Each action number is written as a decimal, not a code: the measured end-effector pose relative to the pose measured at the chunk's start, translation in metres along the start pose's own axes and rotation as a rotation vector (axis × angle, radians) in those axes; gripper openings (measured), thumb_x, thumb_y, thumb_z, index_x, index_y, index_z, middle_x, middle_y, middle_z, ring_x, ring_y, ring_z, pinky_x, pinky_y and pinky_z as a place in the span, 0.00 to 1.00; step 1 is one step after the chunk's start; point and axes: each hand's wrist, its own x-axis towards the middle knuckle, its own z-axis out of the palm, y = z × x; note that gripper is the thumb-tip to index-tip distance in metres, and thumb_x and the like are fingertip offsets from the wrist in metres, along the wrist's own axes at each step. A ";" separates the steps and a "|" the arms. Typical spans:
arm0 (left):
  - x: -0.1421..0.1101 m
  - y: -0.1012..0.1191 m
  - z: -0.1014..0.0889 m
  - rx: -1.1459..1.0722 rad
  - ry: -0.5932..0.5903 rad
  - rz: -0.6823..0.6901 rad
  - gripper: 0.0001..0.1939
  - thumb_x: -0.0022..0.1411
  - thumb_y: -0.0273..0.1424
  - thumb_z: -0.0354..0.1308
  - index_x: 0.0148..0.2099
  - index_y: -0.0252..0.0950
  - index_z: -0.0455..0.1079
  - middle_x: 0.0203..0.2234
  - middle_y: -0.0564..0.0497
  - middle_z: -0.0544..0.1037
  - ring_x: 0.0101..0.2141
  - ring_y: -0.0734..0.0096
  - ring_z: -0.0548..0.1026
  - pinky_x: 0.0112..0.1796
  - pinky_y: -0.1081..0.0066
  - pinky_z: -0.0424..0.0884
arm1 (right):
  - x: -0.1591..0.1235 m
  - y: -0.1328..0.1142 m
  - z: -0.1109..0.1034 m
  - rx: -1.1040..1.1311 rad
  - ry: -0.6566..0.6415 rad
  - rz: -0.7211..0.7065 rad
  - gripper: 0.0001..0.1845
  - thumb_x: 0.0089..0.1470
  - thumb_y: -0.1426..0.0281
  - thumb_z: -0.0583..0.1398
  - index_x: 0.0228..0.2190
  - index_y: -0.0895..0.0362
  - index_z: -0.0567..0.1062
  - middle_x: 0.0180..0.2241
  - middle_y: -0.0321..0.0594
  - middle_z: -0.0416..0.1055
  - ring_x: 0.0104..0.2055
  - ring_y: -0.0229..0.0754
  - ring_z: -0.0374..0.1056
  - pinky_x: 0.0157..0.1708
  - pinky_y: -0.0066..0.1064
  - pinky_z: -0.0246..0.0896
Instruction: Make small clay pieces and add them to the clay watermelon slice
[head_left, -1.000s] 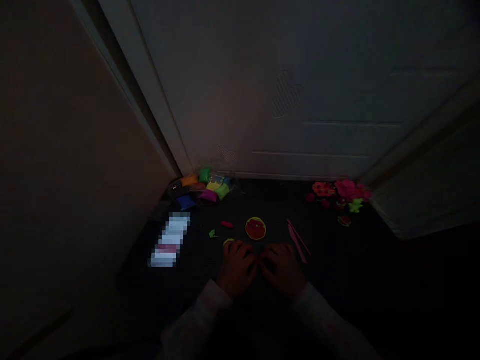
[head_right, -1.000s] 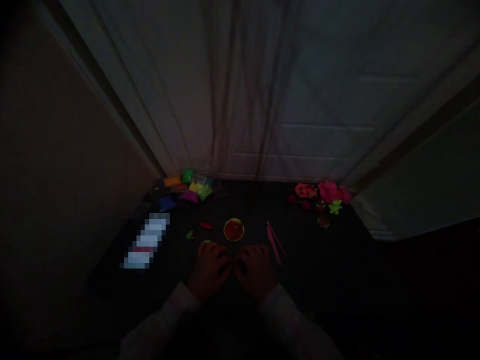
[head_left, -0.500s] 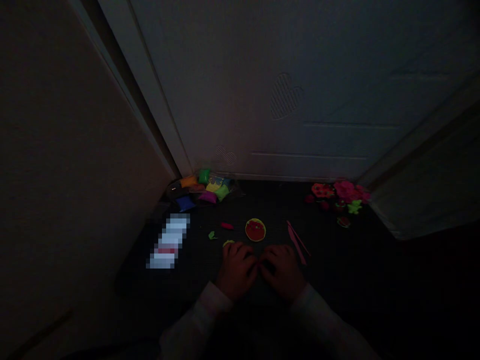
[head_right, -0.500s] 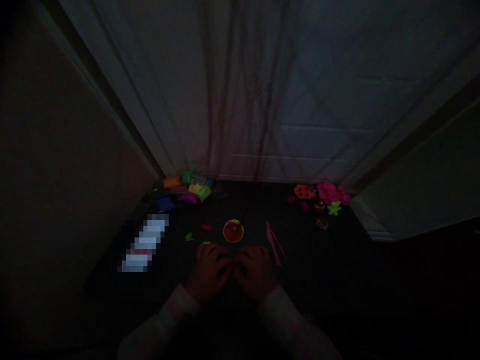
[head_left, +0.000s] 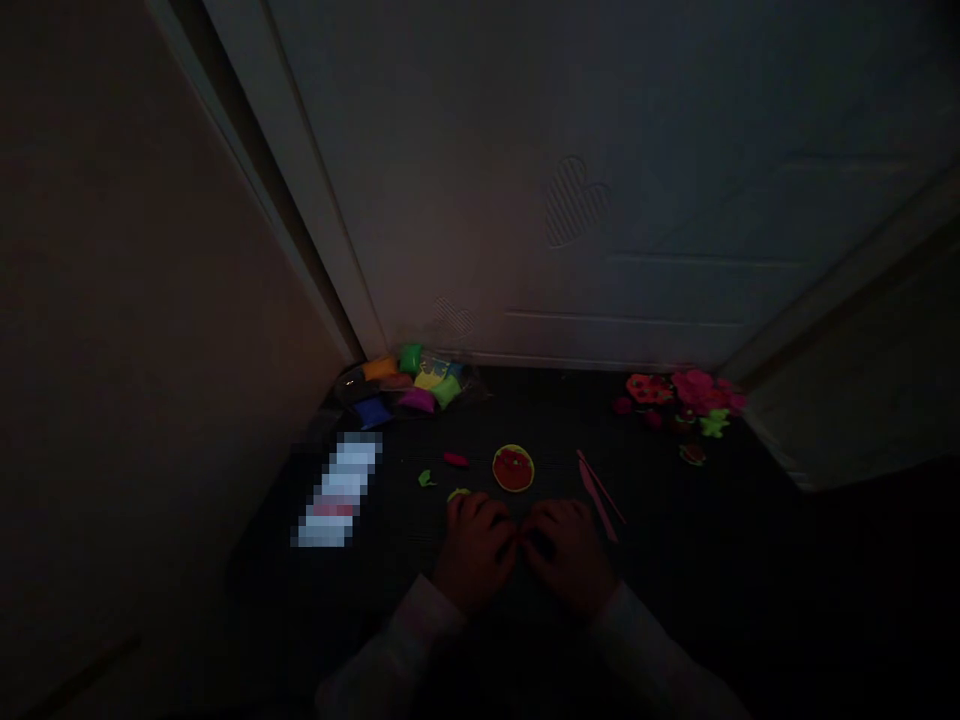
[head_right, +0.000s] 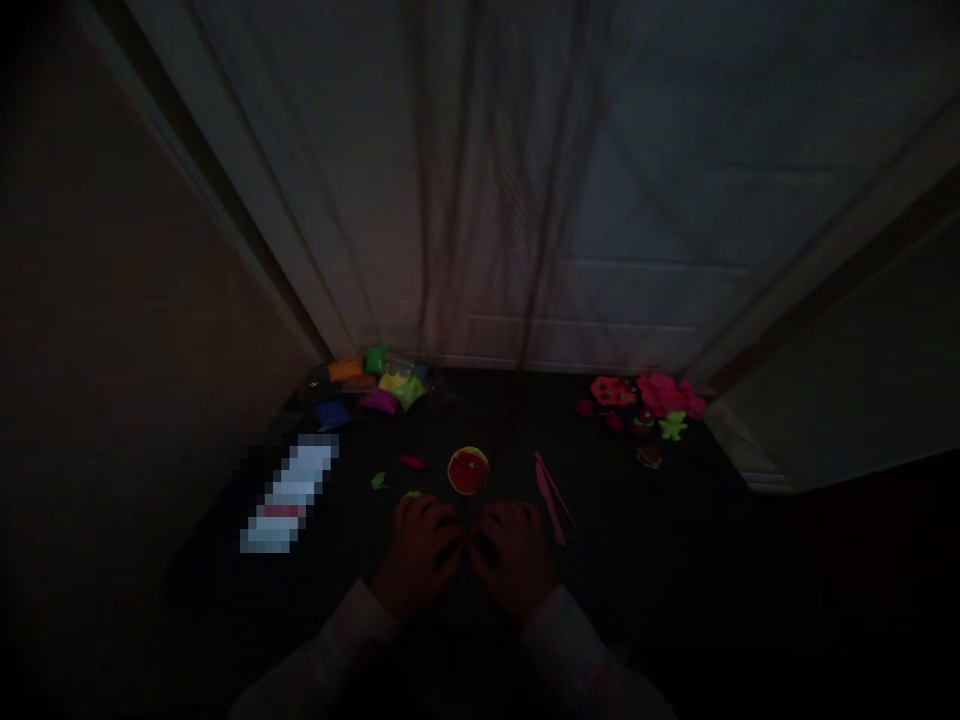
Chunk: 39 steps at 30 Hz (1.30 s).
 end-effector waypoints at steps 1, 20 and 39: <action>0.000 0.000 0.000 0.000 0.003 0.002 0.03 0.52 0.28 0.53 0.31 0.38 0.67 0.33 0.53 0.70 0.39 0.66 0.61 0.42 0.59 0.53 | 0.000 0.000 0.000 0.003 0.003 0.000 0.04 0.43 0.72 0.58 0.27 0.54 0.70 0.31 0.35 0.68 0.37 0.39 0.60 0.39 0.35 0.46; -0.003 -0.002 0.004 -0.057 0.057 -0.027 0.05 0.52 0.27 0.53 0.33 0.39 0.67 0.33 0.53 0.71 0.39 0.66 0.62 0.43 0.58 0.52 | 0.002 -0.007 0.003 -0.009 0.003 0.048 0.04 0.43 0.72 0.57 0.26 0.53 0.70 0.31 0.35 0.68 0.36 0.39 0.60 0.39 0.36 0.47; -0.007 -0.009 0.007 -0.108 0.050 -0.080 0.04 0.52 0.28 0.54 0.33 0.41 0.67 0.34 0.56 0.71 0.39 0.67 0.63 0.44 0.59 0.50 | 0.000 -0.010 0.009 -0.057 0.013 0.009 0.04 0.45 0.73 0.56 0.27 0.53 0.68 0.31 0.35 0.68 0.36 0.39 0.61 0.39 0.36 0.49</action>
